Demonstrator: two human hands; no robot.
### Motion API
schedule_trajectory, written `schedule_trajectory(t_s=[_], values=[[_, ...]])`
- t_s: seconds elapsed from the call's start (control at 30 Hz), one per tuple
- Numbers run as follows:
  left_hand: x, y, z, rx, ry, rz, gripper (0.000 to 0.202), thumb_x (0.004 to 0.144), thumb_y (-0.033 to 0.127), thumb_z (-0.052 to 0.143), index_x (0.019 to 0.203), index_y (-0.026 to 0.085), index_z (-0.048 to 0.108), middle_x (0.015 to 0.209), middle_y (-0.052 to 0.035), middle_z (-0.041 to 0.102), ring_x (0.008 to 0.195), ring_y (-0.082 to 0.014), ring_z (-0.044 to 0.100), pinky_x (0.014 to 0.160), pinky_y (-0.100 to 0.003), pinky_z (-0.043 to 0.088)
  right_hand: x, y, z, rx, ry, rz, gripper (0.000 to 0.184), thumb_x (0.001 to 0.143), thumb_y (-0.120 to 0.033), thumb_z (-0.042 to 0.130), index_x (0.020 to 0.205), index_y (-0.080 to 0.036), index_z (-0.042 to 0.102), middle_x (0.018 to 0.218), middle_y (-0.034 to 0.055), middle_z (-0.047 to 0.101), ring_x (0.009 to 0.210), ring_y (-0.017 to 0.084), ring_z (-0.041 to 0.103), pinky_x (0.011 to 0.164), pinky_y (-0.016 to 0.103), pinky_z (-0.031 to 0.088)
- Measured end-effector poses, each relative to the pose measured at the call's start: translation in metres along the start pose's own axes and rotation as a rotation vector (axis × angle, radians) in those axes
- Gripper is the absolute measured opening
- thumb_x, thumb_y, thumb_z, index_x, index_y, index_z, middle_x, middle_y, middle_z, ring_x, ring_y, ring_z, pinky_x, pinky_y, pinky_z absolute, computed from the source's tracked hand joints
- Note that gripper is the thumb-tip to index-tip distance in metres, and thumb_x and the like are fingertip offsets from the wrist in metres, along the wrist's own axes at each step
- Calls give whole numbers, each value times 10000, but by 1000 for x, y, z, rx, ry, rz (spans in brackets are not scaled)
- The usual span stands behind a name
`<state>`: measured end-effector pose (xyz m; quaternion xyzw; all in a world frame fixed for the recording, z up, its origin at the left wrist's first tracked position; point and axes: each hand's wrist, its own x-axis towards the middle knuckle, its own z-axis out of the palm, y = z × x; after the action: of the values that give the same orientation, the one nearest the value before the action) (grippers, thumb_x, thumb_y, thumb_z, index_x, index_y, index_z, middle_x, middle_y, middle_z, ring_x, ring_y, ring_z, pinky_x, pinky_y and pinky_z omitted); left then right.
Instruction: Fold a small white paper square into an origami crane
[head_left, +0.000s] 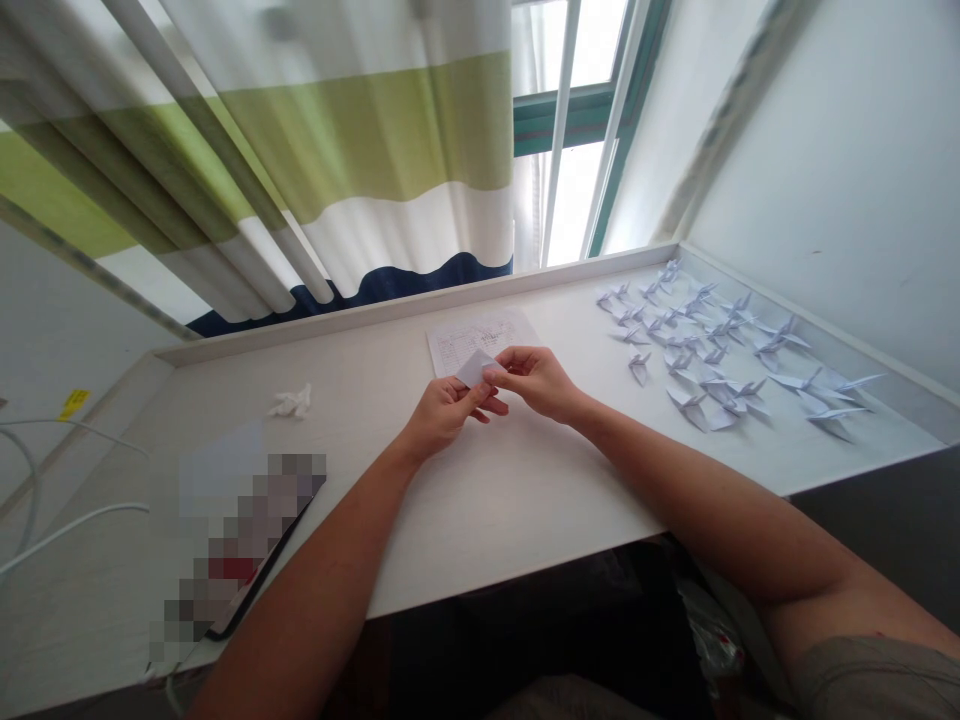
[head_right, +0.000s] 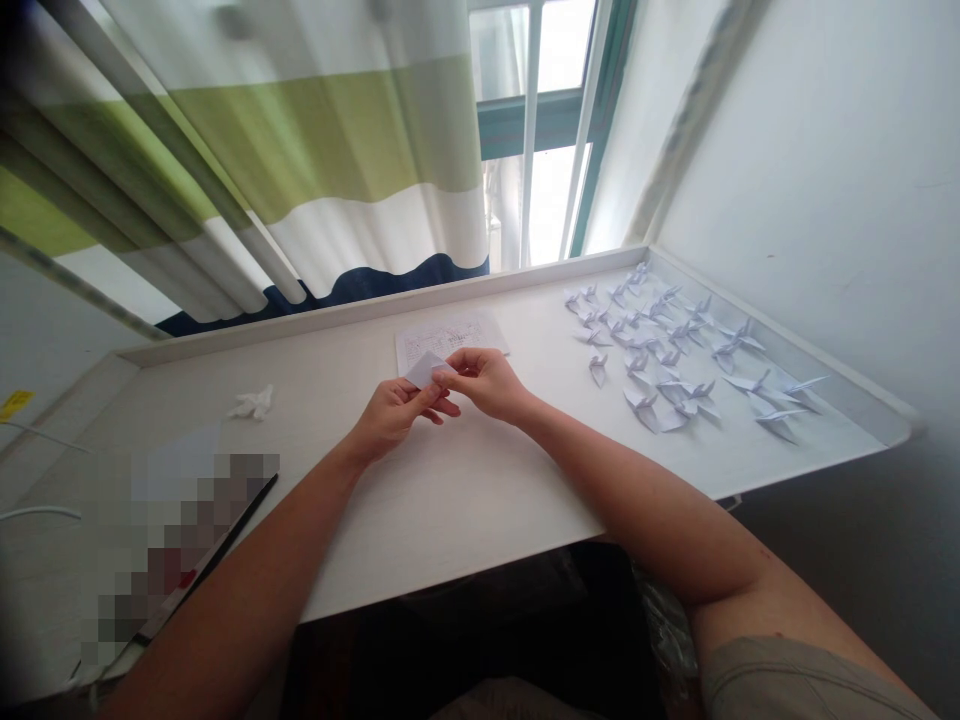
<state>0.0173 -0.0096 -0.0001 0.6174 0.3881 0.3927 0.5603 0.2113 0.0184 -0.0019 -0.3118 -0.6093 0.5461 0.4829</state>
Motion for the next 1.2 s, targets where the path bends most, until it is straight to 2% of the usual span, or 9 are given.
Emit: schedule_trajectory(t_s=[0.13,0.33,0.5,0.7,0.9,1.1,1.2], values=[[1,-1,-1,12,-37,0,530,880,639,792,1011,125,798,930,-154,849,894,-275,822,715,-334,623,-1,-3,-1,-30,-5,-4,428,790,-584,880,747,-182,739,708,21,706,690,161,627,668,322,487],[1,-3,0,-4,-13,-36,551,871,650,791,1015,118,787,953,-170,848,866,-273,824,715,-338,622,-2,-5,1,-42,-8,-35,432,840,-579,835,713,-177,744,676,4,666,670,142,570,668,315,440],[1,-1,-1,-19,-19,-27,552,871,639,797,1049,117,798,952,-164,849,864,-270,824,712,-334,619,-1,-9,2,-11,-29,-27,429,841,-588,829,719,-184,754,691,9,680,704,154,593,714,323,487],[-1,2,0,19,-16,-41,525,896,623,773,1058,125,811,956,-162,849,883,-276,821,738,-350,617,-1,-10,0,14,-79,26,509,853,-689,771,758,-190,770,746,32,726,734,171,626,770,351,542],[-1,1,5,29,-33,-70,506,875,633,784,935,130,781,881,-161,841,852,-280,813,724,-356,608,-2,-8,1,-73,-51,2,467,830,-600,816,666,-186,676,641,-14,619,645,138,537,641,304,420],[-1,3,9,-14,119,-61,437,900,565,779,1000,141,747,970,-145,842,923,-286,820,724,-343,609,1,-5,-5,-79,10,66,418,858,-456,772,589,-194,587,613,-25,574,642,129,517,667,306,410],[0,2,5,-34,121,-52,426,889,564,798,930,149,714,1006,-148,841,897,-274,822,734,-349,617,4,-1,-10,-163,24,78,290,834,-405,779,671,-191,669,671,-4,648,658,142,561,668,312,445]])
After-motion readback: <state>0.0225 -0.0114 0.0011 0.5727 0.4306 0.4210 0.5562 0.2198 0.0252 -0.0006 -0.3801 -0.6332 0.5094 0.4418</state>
